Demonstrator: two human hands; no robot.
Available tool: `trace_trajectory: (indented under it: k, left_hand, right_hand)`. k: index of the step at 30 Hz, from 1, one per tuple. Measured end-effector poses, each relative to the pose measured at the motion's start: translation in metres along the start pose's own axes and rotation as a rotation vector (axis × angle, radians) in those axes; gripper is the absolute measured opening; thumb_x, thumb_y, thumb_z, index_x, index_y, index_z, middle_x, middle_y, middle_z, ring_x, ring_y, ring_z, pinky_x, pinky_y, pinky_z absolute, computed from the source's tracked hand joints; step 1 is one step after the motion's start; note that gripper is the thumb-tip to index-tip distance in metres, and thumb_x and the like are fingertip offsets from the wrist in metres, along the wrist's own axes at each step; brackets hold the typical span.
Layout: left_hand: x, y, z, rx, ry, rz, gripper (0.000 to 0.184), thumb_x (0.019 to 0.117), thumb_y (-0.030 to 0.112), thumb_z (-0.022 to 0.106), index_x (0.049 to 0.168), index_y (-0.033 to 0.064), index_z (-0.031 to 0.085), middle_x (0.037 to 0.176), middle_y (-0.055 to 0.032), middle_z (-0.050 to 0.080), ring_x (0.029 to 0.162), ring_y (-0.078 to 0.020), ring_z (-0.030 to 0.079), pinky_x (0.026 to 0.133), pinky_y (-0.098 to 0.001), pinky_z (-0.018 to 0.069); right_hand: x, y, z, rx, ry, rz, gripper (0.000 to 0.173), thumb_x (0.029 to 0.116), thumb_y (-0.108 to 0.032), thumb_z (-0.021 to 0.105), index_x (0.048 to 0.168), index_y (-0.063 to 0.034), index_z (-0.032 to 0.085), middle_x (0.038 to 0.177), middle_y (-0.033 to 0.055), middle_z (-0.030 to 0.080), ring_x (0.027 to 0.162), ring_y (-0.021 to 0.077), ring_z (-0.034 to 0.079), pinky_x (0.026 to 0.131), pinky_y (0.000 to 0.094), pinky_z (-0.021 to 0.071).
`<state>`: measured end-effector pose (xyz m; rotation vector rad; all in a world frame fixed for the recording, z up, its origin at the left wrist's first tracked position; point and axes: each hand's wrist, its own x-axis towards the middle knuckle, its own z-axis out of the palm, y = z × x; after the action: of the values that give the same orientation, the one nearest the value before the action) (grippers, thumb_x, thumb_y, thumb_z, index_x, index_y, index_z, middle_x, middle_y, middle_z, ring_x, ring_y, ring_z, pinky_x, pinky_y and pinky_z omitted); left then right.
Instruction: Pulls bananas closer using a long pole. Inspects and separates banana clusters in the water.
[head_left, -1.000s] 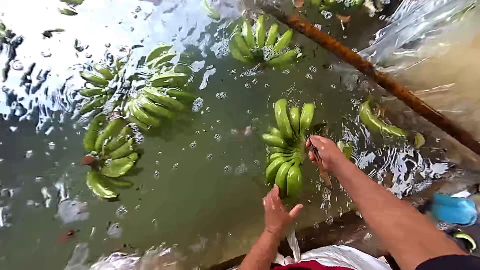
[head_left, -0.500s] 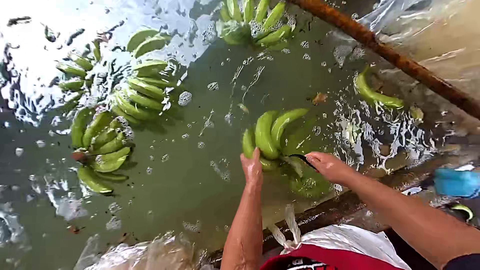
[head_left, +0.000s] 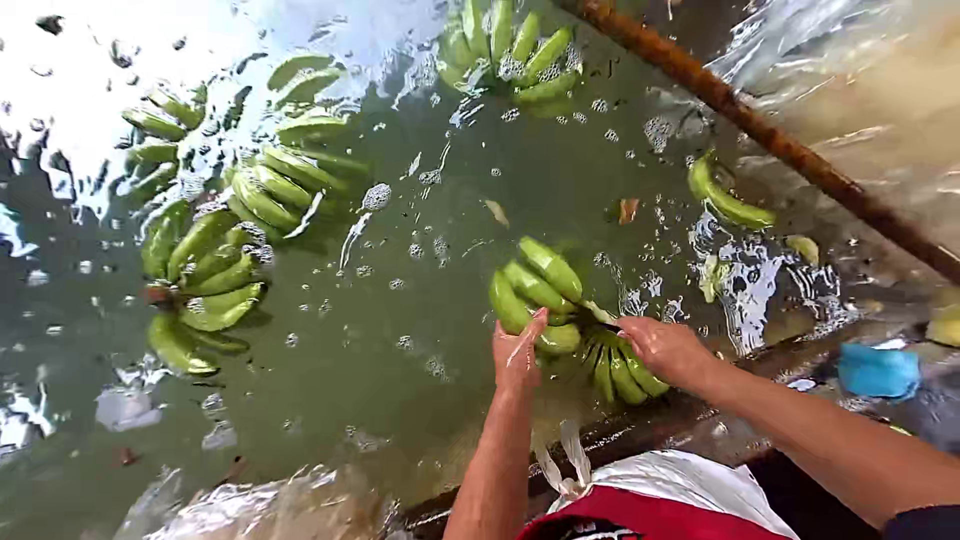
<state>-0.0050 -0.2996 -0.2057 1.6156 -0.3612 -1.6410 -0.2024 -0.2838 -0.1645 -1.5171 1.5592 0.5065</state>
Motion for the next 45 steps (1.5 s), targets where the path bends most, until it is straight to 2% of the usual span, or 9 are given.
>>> trace_trajectory:
  k: [5,17,21,24,26,30,36,41,45]
  left_hand:
    - [-0.002,0.0,-0.004,0.004,0.022,-0.012,0.039,0.0944,-0.004,0.065,0.13,-0.0095,0.05,0.107,-0.0189,0.067,0.092,-0.0186,0.069,0.082,-0.0332,0.0591]
    - [-0.003,0.006,-0.008,-0.022,0.036,-0.027,0.04,0.0948,-0.005,0.064,0.132,-0.0076,0.048,0.107,-0.0182,0.067,0.092,-0.0192,0.069,0.081,-0.0336,0.059]
    - [0.01,-0.001,-0.014,0.162,0.029,0.07,0.049,0.0926,0.003,0.072,0.134,-0.0082,0.049,0.112,-0.0211,0.066,0.098,-0.0214,0.068,0.087,-0.0366,0.0579]
    - [-0.008,-0.003,-0.018,0.455,-0.015,0.181,0.052,0.0885,0.009,0.077,0.13,-0.0113,0.053,0.111,-0.022,0.069,0.103,-0.0229,0.069,0.095,-0.0384,0.0553]
    - [-0.037,-0.008,-0.03,0.515,-0.03,0.261,0.056,0.0853,0.009,0.077,0.13,-0.0145,0.053,0.111,-0.0208,0.071,0.105,-0.0203,0.069,0.097,-0.0358,0.0537]
    - [-0.065,-0.031,-0.068,0.281,0.054,0.302,0.055,0.0807,0.007,0.071,0.126,-0.0155,0.05,0.105,-0.0129,0.073,0.098,-0.0095,0.07,0.09,-0.0273,0.0568]
    - [-0.059,-0.029,-0.064,0.324,0.033,0.316,0.055,0.0825,-0.001,0.072,0.129,-0.0173,0.048,0.105,-0.0183,0.07,0.096,-0.0141,0.069,0.09,-0.0296,0.0558]
    - [-0.109,-0.049,-0.083,-0.065,-0.021,0.374,0.043,0.0761,-0.003,0.067,0.115,-0.004,0.049,0.087,0.0025,0.071,0.083,-0.0047,0.071,0.081,-0.025,0.0603]
    - [-0.09,-0.052,-0.094,-0.501,0.035,0.18,0.019,0.0975,0.0,0.041,0.109,0.008,0.052,0.089,0.0,0.072,0.084,-0.0105,0.072,0.078,-0.0294,0.0612]
  right_hand:
    - [0.002,-0.004,0.008,-0.12,0.006,-0.101,0.064,0.1047,0.004,0.036,0.165,-0.0139,0.023,0.133,0.0342,0.057,0.123,0.0548,0.055,0.099,0.0651,0.0451]
    - [0.028,0.016,0.04,-0.188,0.35,-0.389,0.062,0.0967,0.011,0.048,0.15,-0.0194,0.056,0.105,0.0342,0.068,0.096,0.058,0.064,0.081,0.0684,0.0488]
    - [0.033,-0.036,0.0,-0.196,-0.068,-0.134,0.058,0.1051,0.002,0.038,0.159,-0.0181,0.041,0.128,0.0349,0.06,0.117,0.0561,0.058,0.095,0.0682,0.0447]
    - [0.046,-0.091,-0.034,-0.307,-0.232,-0.046,0.027,0.1049,-0.004,0.049,0.123,0.0074,0.065,0.124,0.0305,0.064,0.12,0.0494,0.06,0.095,0.0671,0.046]
    - [0.046,-0.111,-0.047,-0.445,-0.31,-0.141,0.024,0.1045,-0.005,0.053,0.114,0.0101,0.069,0.124,0.0289,0.065,0.122,0.0473,0.059,0.099,0.0658,0.0442]
    - [0.028,-0.11,-0.041,-0.534,-0.383,-0.316,0.026,0.1029,-0.001,0.05,0.122,0.0063,0.067,0.125,0.0294,0.064,0.12,0.0494,0.059,0.096,0.0684,0.0451]
    - [0.008,-0.138,-0.019,-0.453,-0.332,-0.108,0.03,0.1065,-0.004,0.042,0.123,0.0131,0.061,0.131,0.0329,0.059,0.125,0.0495,0.057,0.096,0.066,0.0455]
    - [-0.022,-0.083,-0.066,-0.254,0.088,-0.334,0.053,0.1064,-0.009,0.05,0.158,-0.0185,0.044,0.111,0.0258,0.07,0.105,0.0471,0.066,0.089,0.0631,0.0494]
    - [-0.01,-0.067,-0.026,0.31,-0.035,-0.361,0.049,0.103,-0.029,0.064,0.142,-0.0009,0.054,0.113,0.0246,0.065,0.096,0.0347,0.064,0.089,0.0528,0.0506]
